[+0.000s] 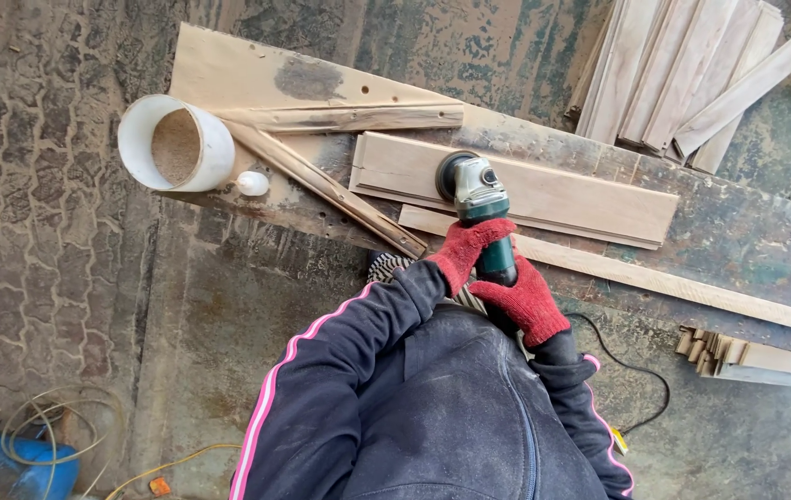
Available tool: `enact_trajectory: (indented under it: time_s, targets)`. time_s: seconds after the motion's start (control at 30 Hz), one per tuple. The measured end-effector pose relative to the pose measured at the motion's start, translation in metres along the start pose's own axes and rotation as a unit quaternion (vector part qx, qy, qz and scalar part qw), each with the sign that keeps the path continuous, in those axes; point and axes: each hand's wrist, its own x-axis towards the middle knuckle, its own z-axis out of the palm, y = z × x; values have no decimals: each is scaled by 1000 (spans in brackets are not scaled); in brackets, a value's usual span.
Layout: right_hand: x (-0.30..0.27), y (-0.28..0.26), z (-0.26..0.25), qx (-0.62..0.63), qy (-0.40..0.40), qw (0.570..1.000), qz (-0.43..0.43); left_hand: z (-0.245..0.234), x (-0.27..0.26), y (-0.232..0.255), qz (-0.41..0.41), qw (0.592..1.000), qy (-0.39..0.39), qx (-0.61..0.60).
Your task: Sanding wooden planks using an angle grinder and a sanding block in a workshop.
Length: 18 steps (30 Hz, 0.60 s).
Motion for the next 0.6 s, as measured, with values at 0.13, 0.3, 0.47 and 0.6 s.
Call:
enact_trajectory:
  time_s: [0.13, 0.3, 0.47, 0.6]
  targets:
    - [7, 46, -8, -7, 31, 999, 36, 16, 16, -24, -6, 999, -39, -21]
    - [1, 83, -18, 31, 81, 994, 59, 40, 9, -39, -32, 996, -79, 9]
    - [4, 73, -15, 49, 72, 995, 40, 34, 10, -33, -14, 997, -72, 29]
    - [2, 41, -8, 34, 32, 999, 25, 12, 3, -17, -4, 999, -54, -1]
